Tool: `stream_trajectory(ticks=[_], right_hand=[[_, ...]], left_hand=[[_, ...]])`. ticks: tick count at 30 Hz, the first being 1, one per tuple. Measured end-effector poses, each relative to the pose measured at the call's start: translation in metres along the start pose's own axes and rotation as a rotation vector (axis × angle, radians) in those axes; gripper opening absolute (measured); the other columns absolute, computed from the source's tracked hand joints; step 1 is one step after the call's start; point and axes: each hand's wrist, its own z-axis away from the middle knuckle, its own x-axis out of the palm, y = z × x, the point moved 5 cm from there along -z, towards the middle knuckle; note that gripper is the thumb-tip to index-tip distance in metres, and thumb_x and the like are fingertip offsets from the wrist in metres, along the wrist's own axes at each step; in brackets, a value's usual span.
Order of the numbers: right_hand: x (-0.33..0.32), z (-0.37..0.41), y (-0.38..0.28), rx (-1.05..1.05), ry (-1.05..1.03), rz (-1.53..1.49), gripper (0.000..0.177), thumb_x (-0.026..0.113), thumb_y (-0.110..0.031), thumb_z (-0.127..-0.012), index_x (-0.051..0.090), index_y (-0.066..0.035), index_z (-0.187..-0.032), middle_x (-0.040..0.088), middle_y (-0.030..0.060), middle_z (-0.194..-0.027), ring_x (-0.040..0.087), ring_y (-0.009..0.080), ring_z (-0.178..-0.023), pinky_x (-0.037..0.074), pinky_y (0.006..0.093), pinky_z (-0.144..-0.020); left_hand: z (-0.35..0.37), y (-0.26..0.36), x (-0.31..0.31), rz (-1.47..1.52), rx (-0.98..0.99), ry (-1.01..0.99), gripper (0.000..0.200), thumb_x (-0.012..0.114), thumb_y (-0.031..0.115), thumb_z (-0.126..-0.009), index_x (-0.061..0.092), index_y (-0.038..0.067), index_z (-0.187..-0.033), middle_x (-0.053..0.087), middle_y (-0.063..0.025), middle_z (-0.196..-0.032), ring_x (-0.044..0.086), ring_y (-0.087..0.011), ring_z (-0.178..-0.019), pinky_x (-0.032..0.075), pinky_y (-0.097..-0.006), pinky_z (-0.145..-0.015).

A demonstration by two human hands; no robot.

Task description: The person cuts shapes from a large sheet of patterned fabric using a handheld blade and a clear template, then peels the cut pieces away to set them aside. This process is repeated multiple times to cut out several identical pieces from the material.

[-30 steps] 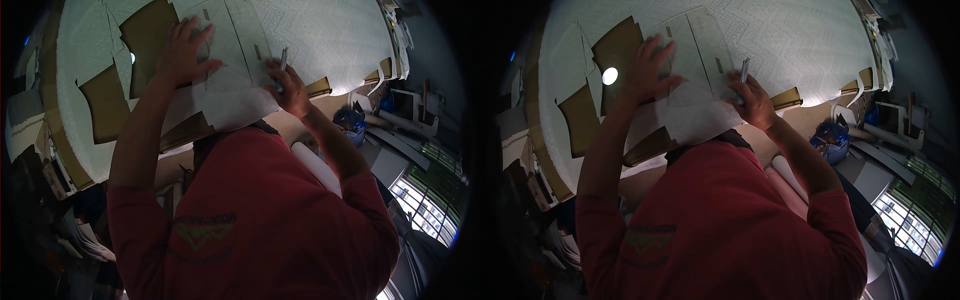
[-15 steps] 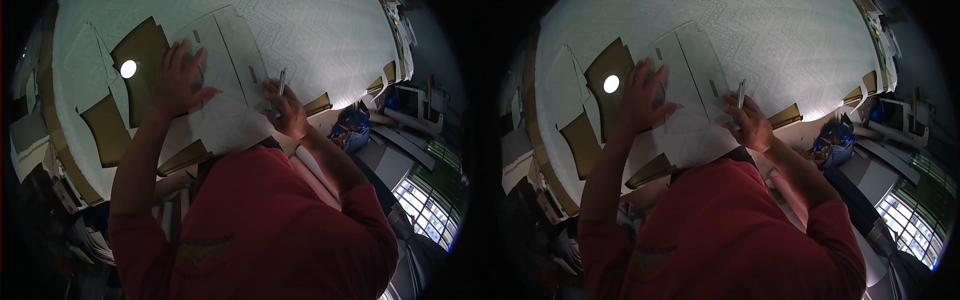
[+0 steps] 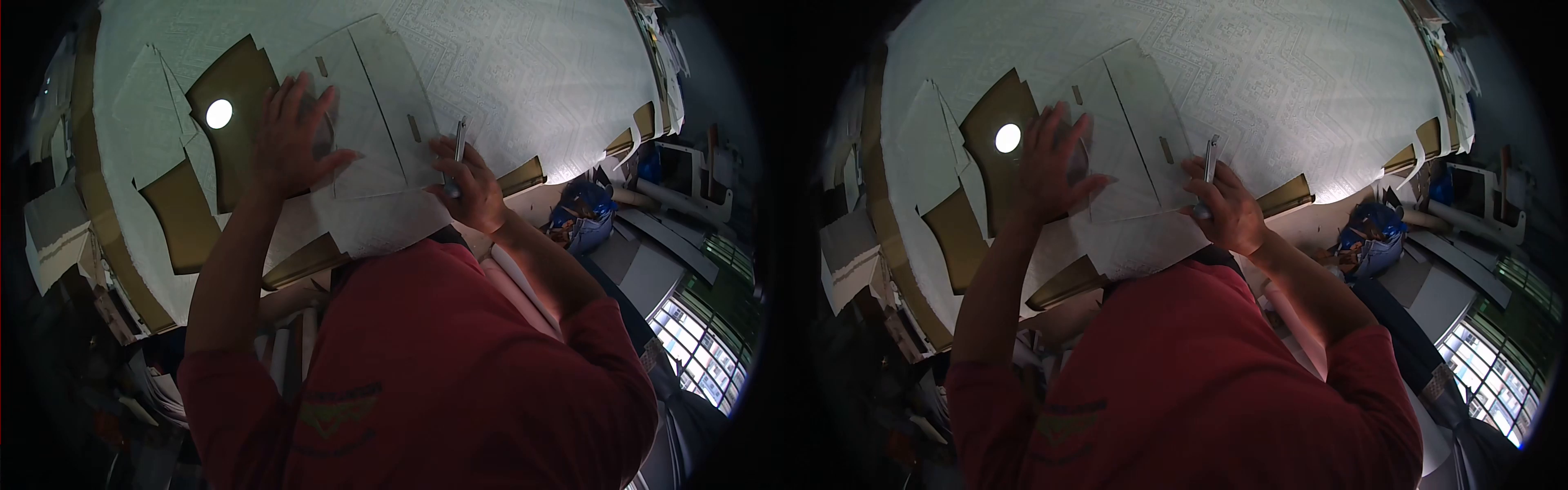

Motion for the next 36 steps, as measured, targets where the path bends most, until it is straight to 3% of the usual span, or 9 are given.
stream_trajectory(ticks=[9,13,22,25,36], right_hand=[[0.0007,0.0027,0.0023,-0.001,0.031,-0.011,0.049,0.085,-0.012,-0.078,0.057,-0.006,-0.118,0.063,0.0179,-0.141,0.058,0.0408,-0.132,0.053,0.0472,-0.106],[-0.002,0.0012,-0.0003,-0.002,0.02,-0.012,0.05,0.086,-0.01,-0.079,0.055,-0.004,-0.117,0.064,0.0225,-0.138,0.058,0.0436,-0.132,0.054,0.048,-0.104],[-0.0002,0.0027,0.0056,0.011,0.022,-0.077,0.048,0.084,-0.01,-0.079,0.055,-0.005,-0.118,0.063,0.0214,-0.14,0.057,0.043,-0.131,0.055,0.0483,-0.102],[-0.0014,0.0027,0.0053,0.021,0.029,-0.093,0.048,0.084,-0.012,-0.076,0.057,-0.004,-0.115,0.064,0.0196,-0.137,0.056,0.0397,-0.132,0.052,0.0455,-0.106],[0.0005,0.0049,0.005,0.035,0.002,-0.06,0.048,0.083,-0.011,-0.082,0.055,-0.005,-0.12,0.061,0.0173,-0.143,0.055,0.0395,-0.135,0.052,0.0476,-0.107]], left_hand=[[0.0003,-0.0002,0.0003,0.001,0.016,-0.012,0.093,0.074,0.072,-0.08,0.053,0.017,-0.152,0.036,-0.0214,-0.161,0.034,-0.0447,-0.149,0.026,-0.061,-0.123],[-0.0011,0.0018,-0.0004,-0.006,0.005,-0.032,0.093,0.076,0.07,-0.079,0.053,0.017,-0.152,0.036,-0.0215,-0.161,0.034,-0.0447,-0.149,0.027,-0.0613,-0.122],[-0.0024,0.0016,0.0027,-0.031,0.031,-0.043,0.094,0.079,0.066,-0.078,0.051,0.015,-0.153,0.035,-0.0215,-0.162,0.033,-0.0471,-0.148,0.031,-0.059,-0.12],[-0.0024,0.002,0.0023,-0.037,0.04,-0.052,0.096,0.081,0.064,-0.077,0.05,0.015,-0.153,0.034,-0.0216,-0.163,0.032,-0.0472,-0.149,0.031,-0.0589,-0.12],[-0.0009,0.0027,0.0011,-0.048,0.062,-0.012,0.092,0.079,0.065,-0.079,0.052,0.016,-0.152,0.038,-0.0216,-0.16,0.036,-0.0471,-0.146,0.031,-0.0595,-0.12]])
